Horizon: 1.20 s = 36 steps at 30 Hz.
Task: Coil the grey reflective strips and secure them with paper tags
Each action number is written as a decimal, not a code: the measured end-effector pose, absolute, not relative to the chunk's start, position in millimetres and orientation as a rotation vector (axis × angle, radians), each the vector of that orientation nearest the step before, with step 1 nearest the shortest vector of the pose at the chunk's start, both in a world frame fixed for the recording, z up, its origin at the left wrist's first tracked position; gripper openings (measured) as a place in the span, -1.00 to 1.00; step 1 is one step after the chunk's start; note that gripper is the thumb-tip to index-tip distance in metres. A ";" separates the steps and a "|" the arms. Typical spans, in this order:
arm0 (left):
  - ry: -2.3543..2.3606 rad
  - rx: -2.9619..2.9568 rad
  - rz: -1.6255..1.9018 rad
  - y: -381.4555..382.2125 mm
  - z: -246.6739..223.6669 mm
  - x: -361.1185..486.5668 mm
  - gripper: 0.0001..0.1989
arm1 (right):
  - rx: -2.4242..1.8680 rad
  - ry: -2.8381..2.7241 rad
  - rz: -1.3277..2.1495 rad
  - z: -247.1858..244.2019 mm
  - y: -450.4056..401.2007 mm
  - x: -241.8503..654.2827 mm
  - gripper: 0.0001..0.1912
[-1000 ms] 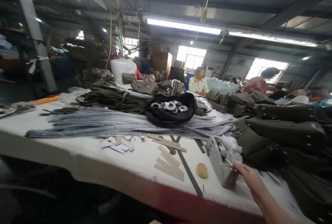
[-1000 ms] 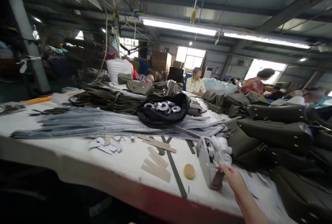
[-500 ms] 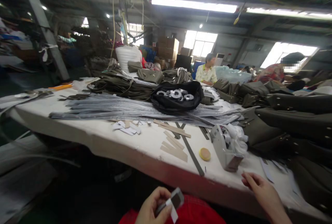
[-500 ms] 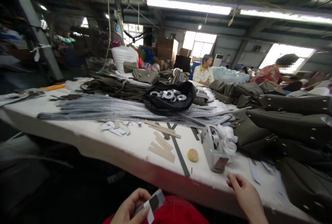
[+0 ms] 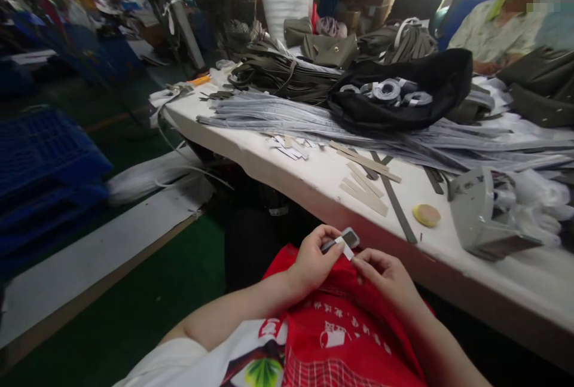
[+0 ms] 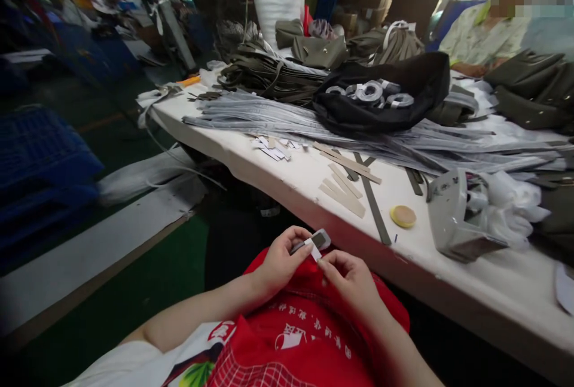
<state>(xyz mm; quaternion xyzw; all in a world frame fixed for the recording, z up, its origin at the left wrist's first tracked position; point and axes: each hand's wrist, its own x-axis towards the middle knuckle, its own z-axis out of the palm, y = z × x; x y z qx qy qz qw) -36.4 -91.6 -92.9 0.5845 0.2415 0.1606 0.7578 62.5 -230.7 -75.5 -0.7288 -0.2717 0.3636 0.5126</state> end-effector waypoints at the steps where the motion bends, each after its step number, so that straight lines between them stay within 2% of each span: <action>1: 0.526 1.271 0.356 -91.4 -93.4 -36.9 -0.74 | -1.768 -0.647 0.883 -78.1 -227.5 63.1 -0.55; 7: 0.505 1.168 0.351 -91.1 -95.4 -37.5 -0.73 | -1.749 -0.622 0.892 -89.1 -218.9 67.1 -0.52; 12: 0.548 1.318 0.421 -91.9 -90.5 -38.3 -0.72 | -1.586 -0.632 0.908 -93.7 -214.5 59.2 -0.60; 16: 0.499 1.473 0.460 -91.5 -91.3 -39.0 -0.65 | -1.508 -0.585 0.881 -101.0 -199.5 59.5 -0.52; 19: 0.416 1.576 0.614 -88.7 -94.5 -39.0 -0.62 | -1.545 -0.658 0.820 -109.2 -191.2 66.9 -0.48; 24: 0.341 1.749 0.730 -82.3 -104.0 -38.0 -0.69 | -1.412 -0.874 0.631 -127.5 -196.1 72.4 -0.42; 26: 0.356 1.773 0.769 -82.1 -108.9 -36.9 -0.66 | -1.465 -0.996 0.463 -123.1 -201.4 74.0 -0.48; 29: 0.391 1.779 0.816 -84.0 -114.7 -35.2 -0.62 | -1.713 -1.184 -0.016 -81.7 -203.6 93.5 -0.78; 32: 0.420 1.749 0.810 -86.6 -117.3 -33.5 -0.62 | -1.805 -1.176 -0.641 -4.9 -186.1 154.0 -0.86; 34: 0.425 1.729 0.781 -87.3 -117.6 -32.1 -0.64 | -1.840 -1.155 -0.941 45.0 -162.7 215.0 -0.79; 36: 0.428 1.724 0.751 -84.8 -116.8 -31.2 -0.66 | -1.975 -1.094 -1.000 76.0 -137.0 276.9 -0.65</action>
